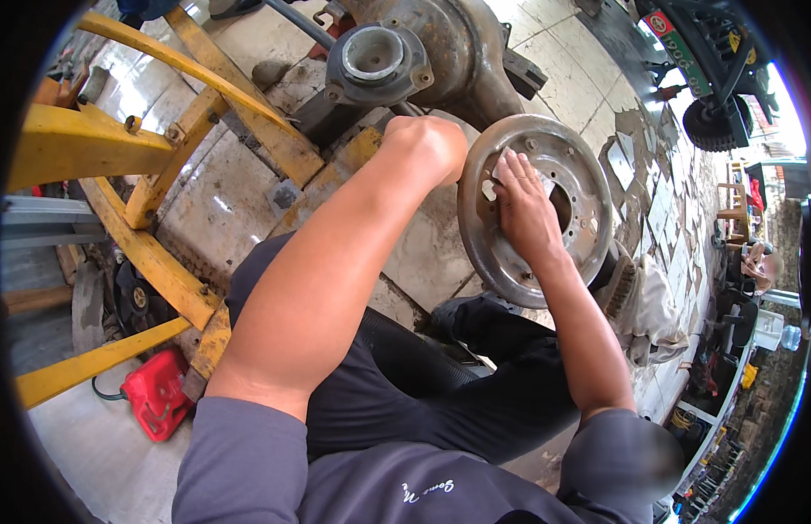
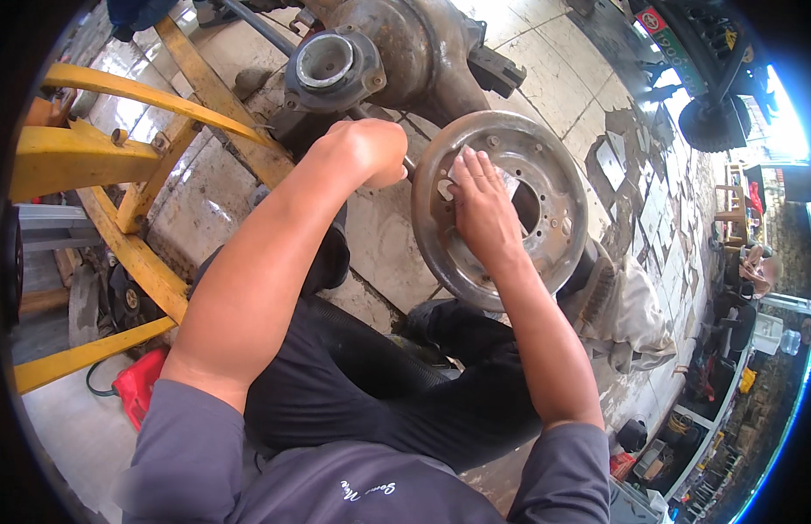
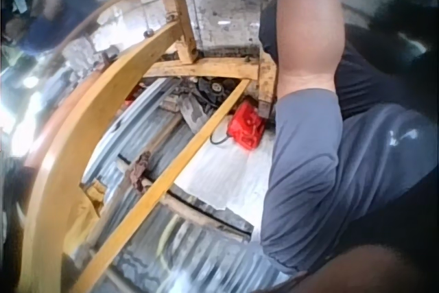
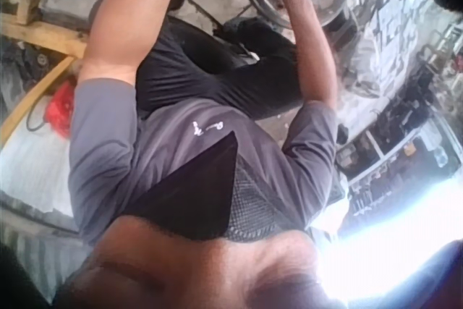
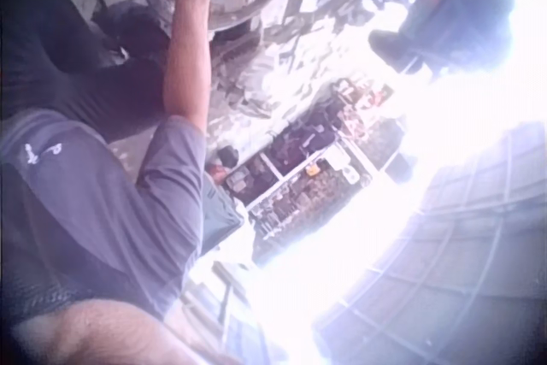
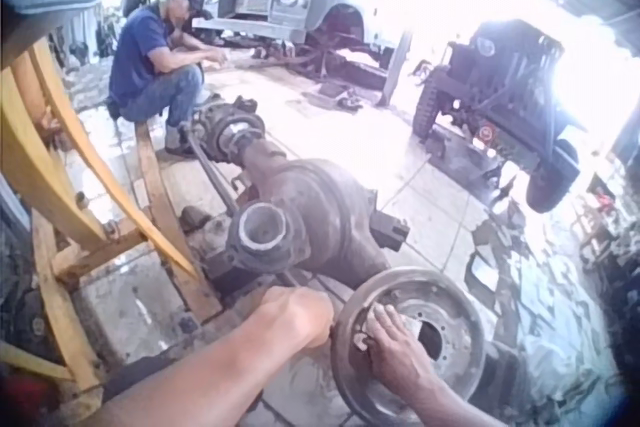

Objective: The person scrubs the surface of a brake drum with a sanding block while seated on the floor. They repeatedly wipe and rotate the drum to clean different areas.

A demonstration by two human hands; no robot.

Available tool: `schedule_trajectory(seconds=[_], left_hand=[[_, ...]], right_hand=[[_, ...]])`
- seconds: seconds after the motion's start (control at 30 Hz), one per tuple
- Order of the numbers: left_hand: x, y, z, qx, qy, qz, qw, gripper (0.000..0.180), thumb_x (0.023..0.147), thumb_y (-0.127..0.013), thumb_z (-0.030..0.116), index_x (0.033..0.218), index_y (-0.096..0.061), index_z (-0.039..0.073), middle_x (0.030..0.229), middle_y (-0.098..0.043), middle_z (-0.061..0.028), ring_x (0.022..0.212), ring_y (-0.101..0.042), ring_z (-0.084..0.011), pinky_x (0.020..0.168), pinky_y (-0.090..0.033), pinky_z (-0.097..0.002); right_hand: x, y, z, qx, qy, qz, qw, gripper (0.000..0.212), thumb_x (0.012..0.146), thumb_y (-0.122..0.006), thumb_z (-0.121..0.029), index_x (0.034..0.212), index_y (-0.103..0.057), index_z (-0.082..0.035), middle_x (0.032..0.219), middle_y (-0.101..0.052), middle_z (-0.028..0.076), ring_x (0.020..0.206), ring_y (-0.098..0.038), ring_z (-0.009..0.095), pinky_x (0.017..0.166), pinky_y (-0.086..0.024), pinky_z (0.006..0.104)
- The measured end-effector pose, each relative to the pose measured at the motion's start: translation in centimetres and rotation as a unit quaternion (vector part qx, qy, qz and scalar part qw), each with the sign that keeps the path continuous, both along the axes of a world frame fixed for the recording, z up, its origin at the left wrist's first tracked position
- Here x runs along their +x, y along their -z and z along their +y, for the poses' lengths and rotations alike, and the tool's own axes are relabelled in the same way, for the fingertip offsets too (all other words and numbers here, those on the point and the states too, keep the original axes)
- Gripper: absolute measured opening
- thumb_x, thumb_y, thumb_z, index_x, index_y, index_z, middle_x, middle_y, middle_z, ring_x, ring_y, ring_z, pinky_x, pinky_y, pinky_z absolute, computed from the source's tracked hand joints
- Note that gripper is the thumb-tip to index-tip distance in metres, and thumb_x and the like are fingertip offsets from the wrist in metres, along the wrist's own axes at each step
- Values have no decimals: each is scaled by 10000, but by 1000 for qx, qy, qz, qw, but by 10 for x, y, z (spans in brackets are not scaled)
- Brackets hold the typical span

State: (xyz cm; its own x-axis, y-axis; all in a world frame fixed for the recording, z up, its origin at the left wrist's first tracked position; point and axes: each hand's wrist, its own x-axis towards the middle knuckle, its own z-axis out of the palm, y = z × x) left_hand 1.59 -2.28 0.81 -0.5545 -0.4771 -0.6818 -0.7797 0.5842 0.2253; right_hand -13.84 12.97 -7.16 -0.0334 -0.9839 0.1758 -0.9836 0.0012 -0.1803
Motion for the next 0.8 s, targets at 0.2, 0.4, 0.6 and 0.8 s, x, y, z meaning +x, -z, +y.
schedule_trajectory(seconds=[0.2,0.4,0.6,0.8], left_hand=[[1,-2,-1,-6,-3,2,1000,370,955,-592,351,1132,-700,45,1148,-696,-132,1075,-666,-300,925,-520,-417],[3,0,0,-19,3,12,1000,373,951,-598,355,1148,-695,54,1162,-694,-125,1084,-663,-293,934,-516,-416],[2,-1,-1,-14,4,12,1000,365,948,-601,348,1145,-696,55,1163,-695,-122,1084,-664,-293,935,-516,-421],[0,0,-1,-15,5,6,1000,379,949,-601,362,1140,-696,49,1153,-698,-121,1082,-664,-295,930,-519,-424]], right_hand=[[-4,1,0,-4,-21,16,1000,427,927,-604,-122,1319,-538,35,1415,-499,230,1363,-430,373,1137,-347,460],[-1,3,2,3,-56,3,998,446,928,-606,-129,1341,-522,18,1434,-485,220,1378,-418,355,1158,-325,457],[11,2,4,3,-50,1,999,418,932,-595,-122,1319,-534,23,1414,-501,224,1364,-429,369,1139,-347,458],[14,0,6,12,-66,11,998,414,925,-599,-114,1316,-547,14,1414,-510,203,1361,-434,363,1137,-352,456]])
